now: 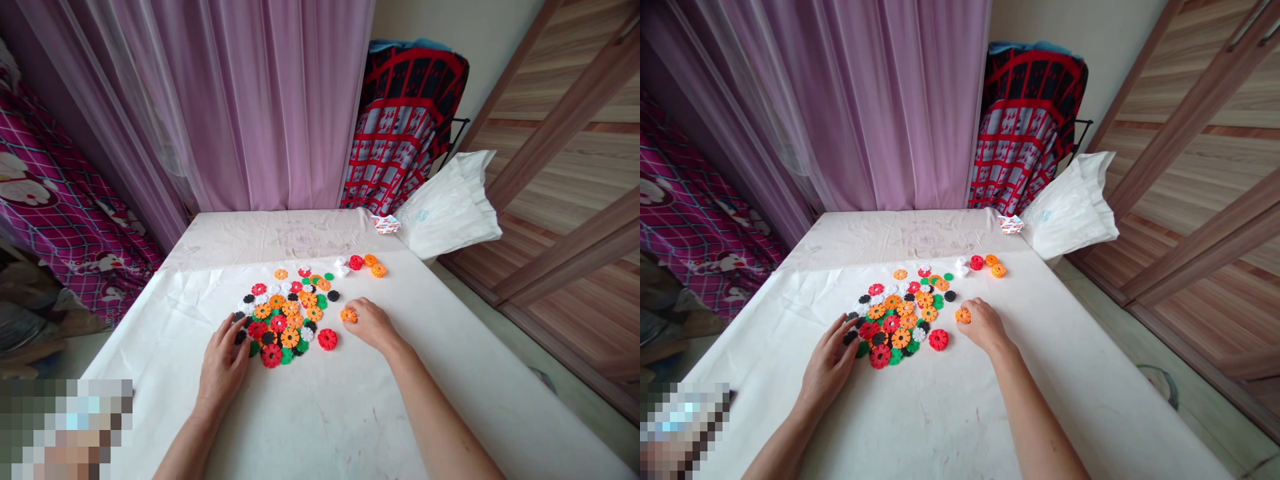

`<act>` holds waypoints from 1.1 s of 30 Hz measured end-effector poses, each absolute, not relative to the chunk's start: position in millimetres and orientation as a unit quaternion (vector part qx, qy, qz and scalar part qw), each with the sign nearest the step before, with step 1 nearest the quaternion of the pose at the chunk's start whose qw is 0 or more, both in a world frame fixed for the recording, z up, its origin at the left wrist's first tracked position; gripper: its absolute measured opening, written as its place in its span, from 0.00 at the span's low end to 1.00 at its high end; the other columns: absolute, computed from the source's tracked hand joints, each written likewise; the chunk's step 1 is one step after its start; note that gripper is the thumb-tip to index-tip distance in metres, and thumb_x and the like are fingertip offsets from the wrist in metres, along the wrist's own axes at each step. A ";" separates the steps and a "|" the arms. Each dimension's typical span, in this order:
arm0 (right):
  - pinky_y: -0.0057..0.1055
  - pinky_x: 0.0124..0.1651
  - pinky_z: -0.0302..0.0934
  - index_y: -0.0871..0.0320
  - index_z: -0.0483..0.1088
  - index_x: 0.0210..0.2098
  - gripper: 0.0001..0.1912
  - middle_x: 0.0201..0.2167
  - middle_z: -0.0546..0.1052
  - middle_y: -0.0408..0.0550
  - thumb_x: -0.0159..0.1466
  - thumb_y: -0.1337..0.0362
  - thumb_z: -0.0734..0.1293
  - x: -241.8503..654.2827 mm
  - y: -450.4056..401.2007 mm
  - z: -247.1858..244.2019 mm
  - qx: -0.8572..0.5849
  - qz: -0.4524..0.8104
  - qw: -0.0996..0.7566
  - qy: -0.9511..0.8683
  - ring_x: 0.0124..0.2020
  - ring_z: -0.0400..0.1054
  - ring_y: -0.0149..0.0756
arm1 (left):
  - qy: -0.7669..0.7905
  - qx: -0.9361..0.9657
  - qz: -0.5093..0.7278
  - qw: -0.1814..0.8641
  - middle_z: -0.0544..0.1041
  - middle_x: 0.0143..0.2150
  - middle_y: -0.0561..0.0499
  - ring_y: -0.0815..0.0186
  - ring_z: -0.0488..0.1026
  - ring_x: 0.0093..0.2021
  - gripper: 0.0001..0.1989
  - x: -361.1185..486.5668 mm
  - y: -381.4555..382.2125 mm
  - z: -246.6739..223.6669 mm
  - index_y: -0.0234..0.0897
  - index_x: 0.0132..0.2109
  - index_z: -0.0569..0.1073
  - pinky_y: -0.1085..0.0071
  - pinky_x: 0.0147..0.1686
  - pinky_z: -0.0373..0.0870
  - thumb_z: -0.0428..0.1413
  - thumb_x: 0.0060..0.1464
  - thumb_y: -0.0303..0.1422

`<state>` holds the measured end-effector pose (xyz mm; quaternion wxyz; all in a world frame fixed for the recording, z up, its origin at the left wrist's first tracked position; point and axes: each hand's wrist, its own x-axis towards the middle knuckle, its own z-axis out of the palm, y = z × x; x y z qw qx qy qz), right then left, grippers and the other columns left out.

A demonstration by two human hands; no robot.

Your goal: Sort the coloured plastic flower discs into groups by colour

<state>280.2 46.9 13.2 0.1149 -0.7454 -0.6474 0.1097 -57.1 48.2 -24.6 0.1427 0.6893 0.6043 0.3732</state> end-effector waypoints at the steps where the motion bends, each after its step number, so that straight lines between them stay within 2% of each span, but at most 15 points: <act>1: 0.29 0.46 0.59 0.55 0.74 0.44 0.15 0.45 0.75 0.48 0.56 0.64 0.68 280.6 47.0 12.5 -0.745 0.113 0.115 -0.648 0.44 0.71 0.37 | 0.604 0.690 0.373 0.142 0.68 0.63 0.45 0.55 0.66 0.61 0.21 -57.0 48.1 -24.4 0.43 0.54 0.74 0.55 0.59 0.66 0.50 0.58 0.44; 8: 0.29 0.47 0.59 0.56 0.72 0.46 0.17 0.46 0.75 0.50 0.56 0.63 0.69 271.4 48.7 39.4 -0.755 0.108 0.086 -0.641 0.46 0.71 0.39 | 0.604 0.691 0.374 0.133 0.68 0.63 0.45 0.55 0.66 0.61 0.21 -56.8 47.9 -24.8 0.43 0.54 0.74 0.55 0.59 0.65 0.49 0.58 0.44; 13: 0.30 0.47 0.59 0.54 0.72 0.42 0.10 0.44 0.76 0.47 0.61 0.64 0.65 230.7 77.4 62.0 -0.722 0.075 0.098 -0.681 0.47 0.70 0.37 | 0.597 0.696 0.378 0.127 0.68 0.63 0.45 0.55 0.67 0.61 0.20 -57.2 48.2 -25.7 0.43 0.54 0.74 0.55 0.58 0.66 0.49 0.59 0.43; 16: 0.32 0.46 0.60 0.55 0.72 0.41 0.11 0.43 0.77 0.50 0.59 0.59 0.67 203.8 96.8 59.1 -0.711 0.086 0.056 -0.695 0.48 0.69 0.41 | 0.598 0.692 0.384 0.124 0.68 0.63 0.45 0.55 0.66 0.61 0.20 -56.8 47.8 -26.8 0.43 0.54 0.74 0.55 0.58 0.66 0.49 0.59 0.43; 20: 0.33 0.46 0.60 0.56 0.72 0.39 0.10 0.43 0.77 0.52 0.58 0.61 0.68 187.2 109.4 47.3 -0.701 0.088 0.036 -0.707 0.48 0.69 0.43 | 0.603 0.691 0.381 0.123 0.69 0.62 0.45 0.55 0.66 0.61 0.21 -56.2 47.2 -27.9 0.43 0.54 0.74 0.55 0.58 0.67 0.49 0.59 0.44; 23: 0.32 0.48 0.60 0.56 0.71 0.41 0.12 0.44 0.77 0.51 0.56 0.63 0.69 193.9 110.1 45.7 -0.697 0.116 0.070 -0.704 0.48 0.69 0.41 | 0.598 0.696 0.378 0.124 0.69 0.63 0.45 0.55 0.67 0.60 0.21 -56.9 47.7 -28.0 0.43 0.54 0.74 0.55 0.57 0.67 0.48 0.59 0.45; 28: 0.29 0.45 0.61 0.54 0.70 0.40 0.12 0.43 0.76 0.46 0.56 0.63 0.68 245.7 88.0 49.0 -0.712 0.144 0.204 -0.657 0.42 0.71 0.35 | 0.594 0.702 0.374 0.119 0.69 0.62 0.45 0.55 0.68 0.60 0.21 -58.9 49.5 -28.7 0.44 0.55 0.74 0.55 0.57 0.67 0.49 0.59 0.44; 33: 0.30 0.44 0.62 0.55 0.69 0.40 0.14 0.41 0.75 0.45 0.54 0.66 0.67 293.3 49.1 30.5 -0.720 0.152 0.234 -0.636 0.41 0.71 0.35 | 0.594 0.708 0.365 0.108 0.70 0.61 0.45 0.54 0.69 0.58 0.21 -59.0 50.3 -26.8 0.43 0.54 0.74 0.55 0.55 0.69 0.48 0.59 0.45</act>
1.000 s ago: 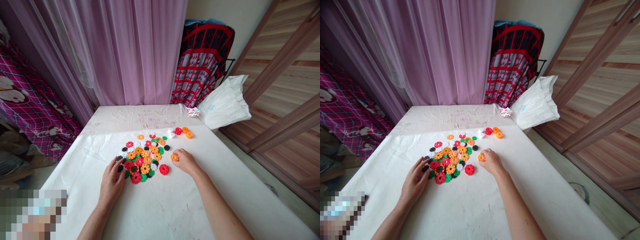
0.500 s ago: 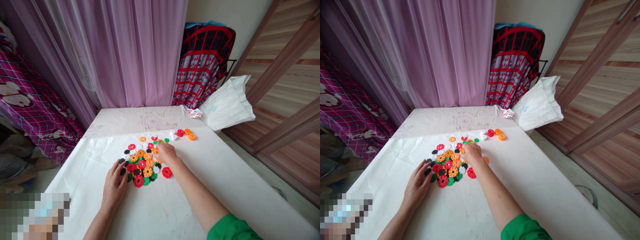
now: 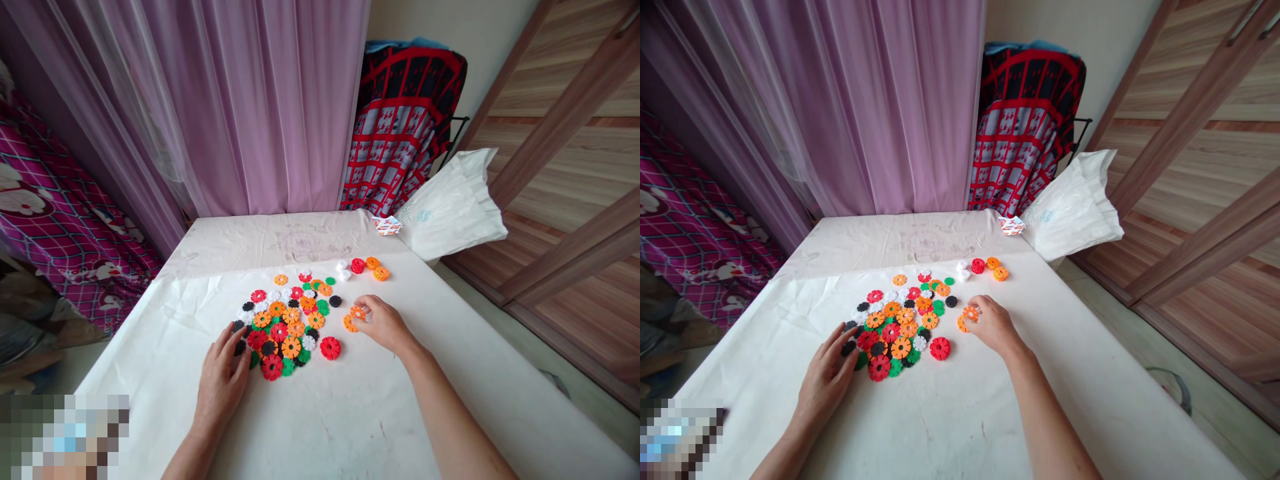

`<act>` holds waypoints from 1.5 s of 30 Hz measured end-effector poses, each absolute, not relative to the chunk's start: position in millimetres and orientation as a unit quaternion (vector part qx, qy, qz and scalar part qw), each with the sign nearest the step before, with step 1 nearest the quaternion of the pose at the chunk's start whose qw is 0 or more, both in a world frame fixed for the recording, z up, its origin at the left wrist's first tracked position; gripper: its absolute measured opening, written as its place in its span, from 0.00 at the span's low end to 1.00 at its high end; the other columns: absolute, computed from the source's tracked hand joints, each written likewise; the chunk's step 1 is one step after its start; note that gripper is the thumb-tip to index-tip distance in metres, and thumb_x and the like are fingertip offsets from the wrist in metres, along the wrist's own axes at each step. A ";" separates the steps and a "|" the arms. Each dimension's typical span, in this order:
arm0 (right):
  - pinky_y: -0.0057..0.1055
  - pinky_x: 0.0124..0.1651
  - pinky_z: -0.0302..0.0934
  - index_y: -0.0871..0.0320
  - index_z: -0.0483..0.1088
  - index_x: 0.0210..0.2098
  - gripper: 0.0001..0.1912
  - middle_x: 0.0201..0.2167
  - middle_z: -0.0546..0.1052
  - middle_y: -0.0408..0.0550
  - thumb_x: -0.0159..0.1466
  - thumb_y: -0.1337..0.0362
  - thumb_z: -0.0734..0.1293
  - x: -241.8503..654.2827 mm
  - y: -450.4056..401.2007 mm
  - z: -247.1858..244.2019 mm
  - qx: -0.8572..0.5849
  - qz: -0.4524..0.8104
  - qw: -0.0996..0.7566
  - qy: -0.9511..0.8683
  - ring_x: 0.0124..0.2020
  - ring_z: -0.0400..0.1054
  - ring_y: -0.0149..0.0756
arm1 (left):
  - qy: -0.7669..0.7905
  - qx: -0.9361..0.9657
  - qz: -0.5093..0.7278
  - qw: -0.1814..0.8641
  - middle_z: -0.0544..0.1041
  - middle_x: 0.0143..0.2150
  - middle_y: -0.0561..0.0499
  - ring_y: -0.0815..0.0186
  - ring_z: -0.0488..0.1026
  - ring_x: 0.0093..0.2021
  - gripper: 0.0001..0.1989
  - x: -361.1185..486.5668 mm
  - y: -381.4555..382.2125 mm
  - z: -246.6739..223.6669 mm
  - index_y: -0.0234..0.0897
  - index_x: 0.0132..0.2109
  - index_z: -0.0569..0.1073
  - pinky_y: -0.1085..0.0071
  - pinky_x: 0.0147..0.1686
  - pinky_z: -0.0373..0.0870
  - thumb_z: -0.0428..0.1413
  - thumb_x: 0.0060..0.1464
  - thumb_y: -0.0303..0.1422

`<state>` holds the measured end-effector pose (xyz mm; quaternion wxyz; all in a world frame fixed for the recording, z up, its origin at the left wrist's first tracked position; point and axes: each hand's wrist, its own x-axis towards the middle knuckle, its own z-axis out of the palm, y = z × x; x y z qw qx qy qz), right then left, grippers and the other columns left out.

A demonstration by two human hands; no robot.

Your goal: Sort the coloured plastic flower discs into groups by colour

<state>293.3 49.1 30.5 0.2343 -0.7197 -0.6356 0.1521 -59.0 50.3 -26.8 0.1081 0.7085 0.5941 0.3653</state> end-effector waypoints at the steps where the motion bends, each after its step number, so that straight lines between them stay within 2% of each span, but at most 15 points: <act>1: 0.30 0.44 0.63 0.55 0.68 0.41 0.14 0.42 0.75 0.46 0.54 0.66 0.67 295.6 44.2 25.7 -0.716 0.155 0.237 -0.638 0.41 0.70 0.35 | 0.596 0.709 0.362 0.108 0.70 0.61 0.45 0.55 0.70 0.57 0.21 -58.8 50.2 -26.0 0.43 0.54 0.74 0.55 0.55 0.69 0.49 0.59 0.45; 8: 0.32 0.49 0.60 0.56 0.68 0.41 0.15 0.42 0.75 0.47 0.53 0.70 0.66 284.2 43.0 10.9 -0.698 0.134 0.225 -0.667 0.45 0.70 0.37 | 0.601 0.714 0.344 0.108 0.71 0.61 0.46 0.56 0.73 0.52 0.21 -58.3 49.6 -21.3 0.44 0.53 0.75 0.56 0.51 0.72 0.49 0.58 0.46; 13: 0.32 0.49 0.59 0.55 0.68 0.41 0.15 0.43 0.75 0.47 0.54 0.70 0.66 283.7 43.9 9.8 -0.703 0.127 0.208 -0.668 0.46 0.69 0.37 | 0.605 0.710 0.344 0.106 0.69 0.62 0.45 0.54 0.70 0.57 0.23 -59.6 49.9 -21.7 0.43 0.54 0.74 0.56 0.53 0.71 0.49 0.58 0.47; 18: 0.32 0.50 0.59 0.55 0.69 0.45 0.18 0.46 0.74 0.48 0.54 0.67 0.67 283.0 39.4 16.3 -0.712 0.126 0.203 -0.660 0.47 0.69 0.38 | 0.609 0.709 0.338 0.112 0.69 0.63 0.46 0.55 0.72 0.55 0.22 -59.8 49.8 -20.8 0.44 0.54 0.74 0.58 0.49 0.73 0.49 0.58 0.47; 21: 0.31 0.49 0.59 0.54 0.70 0.45 0.16 0.47 0.74 0.47 0.56 0.67 0.66 274.9 40.9 26.5 -0.715 0.111 0.203 -0.659 0.48 0.69 0.36 | 0.602 0.710 0.348 0.112 0.70 0.62 0.44 0.55 0.72 0.54 0.22 -58.3 49.7 -19.6 0.42 0.53 0.75 0.57 0.51 0.72 0.49 0.58 0.46; 25: 0.31 0.47 0.59 0.53 0.72 0.41 0.11 0.44 0.77 0.45 0.58 0.63 0.66 248.7 54.0 41.6 -0.688 0.124 0.150 -0.699 0.47 0.69 0.37 | 0.603 0.705 0.355 0.118 0.70 0.62 0.45 0.56 0.72 0.53 0.21 -57.0 49.5 -18.6 0.43 0.53 0.75 0.57 0.52 0.71 0.50 0.58 0.45; 30: 0.32 0.44 0.59 0.51 0.72 0.42 0.13 0.44 0.77 0.46 0.57 0.62 0.67 218.4 74.5 47.9 -0.650 0.109 0.058 -0.749 0.47 0.69 0.40 | 0.604 0.698 0.361 0.131 0.69 0.62 0.45 0.57 0.72 0.52 0.21 -56.9 49.0 -19.2 0.43 0.54 0.75 0.57 0.52 0.71 0.50 0.58 0.45; 36: 0.33 0.46 0.60 0.51 0.73 0.45 0.16 0.48 0.76 0.48 0.56 0.65 0.67 216.3 81.8 50.6 -0.624 0.128 0.025 -0.771 0.49 0.69 0.41 | 0.602 0.703 0.358 0.123 0.70 0.62 0.46 0.57 0.72 0.53 0.20 -56.0 48.7 -19.2 0.44 0.54 0.75 0.55 0.54 0.69 0.49 0.58 0.44; 42: 0.32 0.48 0.59 0.48 0.71 0.51 0.25 0.52 0.73 0.47 0.54 0.69 0.67 221.6 82.5 52.5 -0.603 0.139 -0.006 -0.786 0.52 0.68 0.40 | 0.603 0.707 0.348 0.122 0.69 0.62 0.44 0.56 0.71 0.53 0.21 -55.6 49.0 -18.8 0.43 0.54 0.74 0.55 0.53 0.69 0.49 0.59 0.44; 45: 0.31 0.47 0.59 0.48 0.71 0.50 0.24 0.51 0.74 0.47 0.53 0.68 0.68 219.1 86.4 51.5 -0.604 0.136 -0.015 -0.785 0.50 0.69 0.41 | 0.602 0.708 0.351 0.118 0.69 0.62 0.44 0.55 0.71 0.53 0.21 -55.8 49.2 -19.4 0.42 0.54 0.74 0.55 0.53 0.69 0.48 0.59 0.44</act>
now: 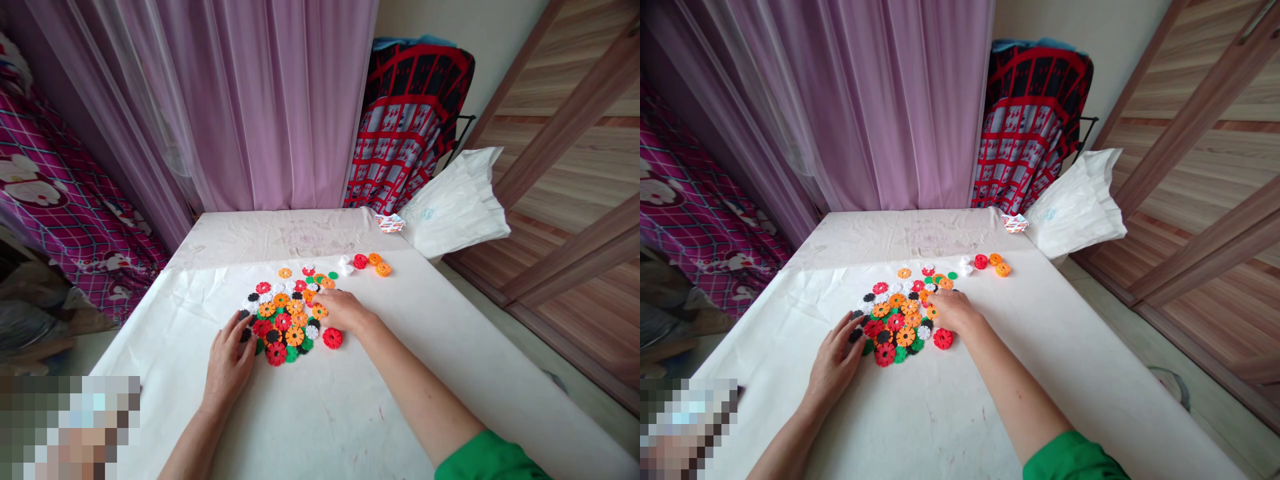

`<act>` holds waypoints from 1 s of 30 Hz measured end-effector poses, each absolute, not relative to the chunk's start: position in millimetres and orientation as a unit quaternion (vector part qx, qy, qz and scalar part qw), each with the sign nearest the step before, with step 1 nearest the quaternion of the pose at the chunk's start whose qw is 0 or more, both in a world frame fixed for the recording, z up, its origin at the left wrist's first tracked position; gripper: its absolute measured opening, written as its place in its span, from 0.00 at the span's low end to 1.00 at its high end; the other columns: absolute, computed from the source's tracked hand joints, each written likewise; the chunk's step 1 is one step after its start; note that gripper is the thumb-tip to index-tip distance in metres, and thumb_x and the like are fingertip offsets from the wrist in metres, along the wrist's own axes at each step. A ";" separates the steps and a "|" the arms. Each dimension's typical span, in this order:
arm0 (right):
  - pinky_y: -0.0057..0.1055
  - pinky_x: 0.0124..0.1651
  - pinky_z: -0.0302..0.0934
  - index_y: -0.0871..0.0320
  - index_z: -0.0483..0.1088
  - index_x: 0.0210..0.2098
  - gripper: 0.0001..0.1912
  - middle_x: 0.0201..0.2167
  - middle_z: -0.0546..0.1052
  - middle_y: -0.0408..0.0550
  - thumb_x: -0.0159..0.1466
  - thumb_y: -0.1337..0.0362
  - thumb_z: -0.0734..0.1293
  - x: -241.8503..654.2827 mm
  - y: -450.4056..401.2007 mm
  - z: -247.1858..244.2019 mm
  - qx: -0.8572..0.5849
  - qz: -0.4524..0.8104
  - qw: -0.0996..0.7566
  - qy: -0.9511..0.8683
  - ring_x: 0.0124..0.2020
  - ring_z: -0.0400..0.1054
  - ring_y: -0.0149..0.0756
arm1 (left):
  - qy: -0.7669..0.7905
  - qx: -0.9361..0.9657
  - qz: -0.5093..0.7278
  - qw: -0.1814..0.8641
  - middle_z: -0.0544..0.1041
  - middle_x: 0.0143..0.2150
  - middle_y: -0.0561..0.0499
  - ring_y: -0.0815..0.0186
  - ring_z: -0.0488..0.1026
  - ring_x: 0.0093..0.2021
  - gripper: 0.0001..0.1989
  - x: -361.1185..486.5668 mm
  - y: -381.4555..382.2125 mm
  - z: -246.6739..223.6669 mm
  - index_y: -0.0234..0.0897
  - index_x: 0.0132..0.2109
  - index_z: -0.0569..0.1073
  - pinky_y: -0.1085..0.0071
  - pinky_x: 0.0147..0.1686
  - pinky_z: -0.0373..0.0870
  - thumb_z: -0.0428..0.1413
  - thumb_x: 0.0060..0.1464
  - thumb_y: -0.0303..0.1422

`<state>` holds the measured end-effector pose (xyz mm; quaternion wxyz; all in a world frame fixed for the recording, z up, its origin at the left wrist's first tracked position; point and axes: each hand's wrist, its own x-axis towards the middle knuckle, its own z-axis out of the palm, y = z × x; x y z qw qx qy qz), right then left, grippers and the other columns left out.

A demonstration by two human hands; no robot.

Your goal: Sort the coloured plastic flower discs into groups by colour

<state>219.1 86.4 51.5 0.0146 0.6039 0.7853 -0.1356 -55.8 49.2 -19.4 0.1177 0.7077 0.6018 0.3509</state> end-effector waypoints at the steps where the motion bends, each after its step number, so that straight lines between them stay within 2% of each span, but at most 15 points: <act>1: 0.32 0.47 0.59 0.49 0.71 0.50 0.23 0.50 0.74 0.47 0.53 0.67 0.68 218.6 88.1 51.9 0.602 -0.136 0.019 0.786 0.50 0.69 0.41 | 0.602 0.707 0.352 0.117 0.69 0.62 0.44 0.56 0.71 0.53 0.21 -55.9 49.3 -19.8 0.42 0.54 0.74 0.55 0.53 0.69 0.48 0.59 0.44; 4: 0.31 0.45 0.59 0.52 0.72 0.47 0.21 0.47 0.76 0.48 0.53 0.65 0.69 225.1 92.6 55.1 0.600 -0.142 0.005 0.787 0.47 0.70 0.41 | 0.602 0.704 0.357 0.120 0.70 0.62 0.45 0.56 0.71 0.54 0.20 -56.1 49.2 -20.9 0.44 0.54 0.74 0.55 0.54 0.69 0.49 0.59 0.44; 9: 0.26 0.38 0.58 0.52 0.71 0.44 0.16 0.41 0.76 0.43 0.55 0.62 0.68 273.4 82.6 54.6 0.667 -0.159 -0.130 0.716 0.37 0.69 0.33 | 0.602 0.701 0.361 0.127 0.69 0.62 0.46 0.57 0.72 0.51 0.21 -55.5 49.4 -21.6 0.44 0.54 0.75 0.55 0.54 0.69 0.49 0.58 0.44; 11: 0.26 0.38 0.58 0.53 0.71 0.44 0.16 0.42 0.76 0.43 0.55 0.61 0.68 294.7 70.1 48.2 0.697 -0.155 -0.153 0.683 0.35 0.68 0.31 | 0.603 0.703 0.356 0.125 0.69 0.63 0.45 0.57 0.73 0.50 0.21 -55.4 49.5 -21.3 0.43 0.54 0.75 0.55 0.53 0.69 0.49 0.58 0.45; 19: 0.27 0.43 0.58 0.54 0.71 0.46 0.17 0.44 0.74 0.45 0.56 0.62 0.68 302.3 36.5 27.4 0.712 -0.135 -0.140 0.675 0.38 0.69 0.32 | 0.603 0.708 0.350 0.111 0.70 0.62 0.45 0.56 0.73 0.50 0.21 -56.0 50.2 -20.5 0.43 0.54 0.75 0.56 0.52 0.70 0.49 0.58 0.45; 26: 0.29 0.43 0.57 0.53 0.73 0.43 0.13 0.41 0.74 0.46 0.57 0.62 0.67 292.3 38.7 29.8 0.701 -0.111 -0.116 0.694 0.41 0.69 0.35 | 0.605 0.708 0.345 0.119 0.69 0.62 0.46 0.55 0.72 0.53 0.22 -57.0 50.8 -21.1 0.44 0.54 0.74 0.55 0.55 0.68 0.49 0.58 0.45; 30: 0.29 0.45 0.58 0.53 0.71 0.47 0.18 0.45 0.74 0.47 0.57 0.62 0.67 293.4 36.3 30.8 0.707 -0.119 -0.114 0.688 0.44 0.69 0.36 | 0.604 0.708 0.344 0.125 0.68 0.64 0.46 0.56 0.71 0.54 0.22 -57.2 50.2 -21.2 0.44 0.54 0.74 0.54 0.56 0.67 0.49 0.58 0.45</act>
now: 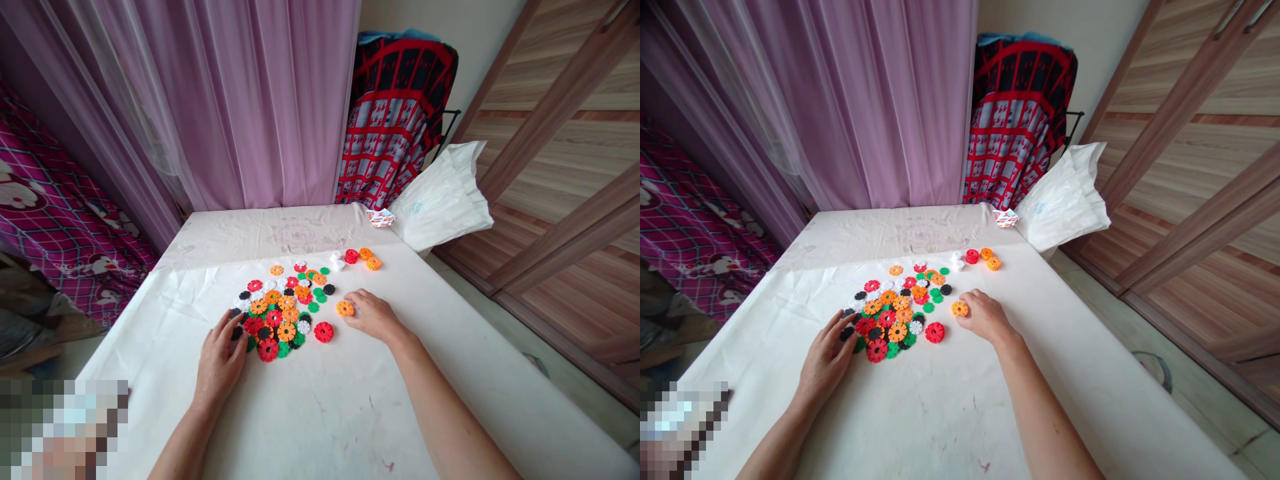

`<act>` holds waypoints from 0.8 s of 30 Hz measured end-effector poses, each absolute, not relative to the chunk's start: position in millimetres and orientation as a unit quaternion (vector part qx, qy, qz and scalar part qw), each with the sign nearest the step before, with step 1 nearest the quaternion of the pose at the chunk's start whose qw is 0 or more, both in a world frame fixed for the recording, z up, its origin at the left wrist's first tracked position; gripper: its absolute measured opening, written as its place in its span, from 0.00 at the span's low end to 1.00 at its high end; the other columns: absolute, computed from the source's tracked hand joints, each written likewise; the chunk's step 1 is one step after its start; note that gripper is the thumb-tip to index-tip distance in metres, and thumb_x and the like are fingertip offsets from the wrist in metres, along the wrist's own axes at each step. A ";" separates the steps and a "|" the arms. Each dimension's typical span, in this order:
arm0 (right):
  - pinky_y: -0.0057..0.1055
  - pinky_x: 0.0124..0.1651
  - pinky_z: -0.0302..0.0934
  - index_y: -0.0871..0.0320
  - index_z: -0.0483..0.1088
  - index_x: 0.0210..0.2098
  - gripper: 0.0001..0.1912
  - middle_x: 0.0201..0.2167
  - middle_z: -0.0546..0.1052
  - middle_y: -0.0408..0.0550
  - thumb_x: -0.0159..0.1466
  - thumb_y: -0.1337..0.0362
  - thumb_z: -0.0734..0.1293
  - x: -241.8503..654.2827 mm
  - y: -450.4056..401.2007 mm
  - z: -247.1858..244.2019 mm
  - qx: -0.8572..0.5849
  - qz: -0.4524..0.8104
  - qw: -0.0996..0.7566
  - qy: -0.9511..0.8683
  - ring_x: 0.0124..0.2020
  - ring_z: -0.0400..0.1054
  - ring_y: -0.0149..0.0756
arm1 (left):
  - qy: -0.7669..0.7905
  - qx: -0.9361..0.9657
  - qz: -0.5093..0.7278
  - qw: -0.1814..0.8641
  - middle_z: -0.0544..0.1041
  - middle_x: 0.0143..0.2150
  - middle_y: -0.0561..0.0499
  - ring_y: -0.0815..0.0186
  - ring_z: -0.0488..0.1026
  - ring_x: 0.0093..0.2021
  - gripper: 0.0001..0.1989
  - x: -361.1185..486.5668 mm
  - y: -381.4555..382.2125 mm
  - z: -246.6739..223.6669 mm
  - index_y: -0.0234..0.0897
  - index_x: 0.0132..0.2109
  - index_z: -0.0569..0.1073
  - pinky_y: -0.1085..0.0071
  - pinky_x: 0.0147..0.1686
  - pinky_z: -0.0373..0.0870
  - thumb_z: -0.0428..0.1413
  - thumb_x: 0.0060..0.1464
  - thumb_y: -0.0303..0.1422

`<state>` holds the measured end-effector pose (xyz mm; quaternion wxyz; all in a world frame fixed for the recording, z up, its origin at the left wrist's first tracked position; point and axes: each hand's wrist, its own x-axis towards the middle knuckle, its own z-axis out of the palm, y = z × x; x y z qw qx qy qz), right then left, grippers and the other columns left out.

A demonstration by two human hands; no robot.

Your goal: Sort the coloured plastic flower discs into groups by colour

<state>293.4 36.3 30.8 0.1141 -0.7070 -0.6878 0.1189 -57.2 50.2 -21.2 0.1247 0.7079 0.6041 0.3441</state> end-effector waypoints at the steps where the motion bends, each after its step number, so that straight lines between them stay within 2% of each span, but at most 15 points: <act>1: 0.29 0.45 0.58 0.53 0.71 0.48 0.18 0.46 0.74 0.47 0.57 0.62 0.68 293.1 36.0 32.4 -0.708 0.119 0.116 -0.686 0.43 0.69 0.35 | 0.604 0.707 0.346 0.125 0.68 0.64 0.46 0.56 0.71 0.54 0.22 -57.0 50.1 -21.1 0.44 0.54 0.74 0.55 0.56 0.67 0.49 0.58 0.45; 9: 0.29 0.46 0.58 0.51 0.74 0.40 0.10 0.43 0.77 0.42 0.60 0.65 0.65 239.2 45.3 53.7 -0.620 0.124 0.170 -0.756 0.46 0.69 0.35 | 0.607 0.706 0.347 0.113 0.71 0.61 0.45 0.57 0.73 0.50 0.20 -54.0 49.4 -17.8 0.43 0.53 0.75 0.56 0.52 0.69 0.48 0.59 0.44; 12: 0.31 0.45 0.59 0.51 0.74 0.41 0.11 0.42 0.78 0.42 0.59 0.62 0.67 203.3 45.9 55.7 -0.578 0.125 0.129 -0.796 0.46 0.69 0.38 | 0.605 0.709 0.345 0.114 0.70 0.62 0.44 0.57 0.73 0.49 0.21 -53.8 48.7 -17.3 0.42 0.54 0.74 0.55 0.52 0.69 0.48 0.59 0.43; 17: 0.33 0.42 0.59 0.55 0.73 0.40 0.15 0.39 0.77 0.49 0.57 0.55 0.69 167.8 42.9 50.9 -0.581 0.095 0.069 -0.805 0.44 0.68 0.42 | 0.601 0.707 0.354 0.116 0.69 0.62 0.44 0.58 0.73 0.48 0.20 -53.5 48.3 -18.3 0.43 0.54 0.74 0.56 0.52 0.70 0.49 0.59 0.41; 21: 0.33 0.43 0.59 0.56 0.72 0.41 0.15 0.40 0.77 0.51 0.56 0.58 0.69 159.3 43.7 47.0 -0.590 0.097 0.073 -0.798 0.44 0.68 0.42 | 0.602 0.708 0.350 0.116 0.69 0.62 0.44 0.58 0.74 0.48 0.19 -52.9 47.8 -17.1 0.43 0.54 0.74 0.56 0.53 0.69 0.49 0.59 0.41; 24: 0.33 0.44 0.60 0.55 0.72 0.42 0.15 0.40 0.77 0.49 0.55 0.60 0.69 167.0 45.9 46.7 -0.601 0.121 0.114 -0.782 0.44 0.69 0.41 | 0.602 0.710 0.347 0.115 0.69 0.62 0.44 0.57 0.73 0.50 0.20 -52.9 47.2 -16.2 0.42 0.54 0.74 0.56 0.53 0.69 0.49 0.59 0.41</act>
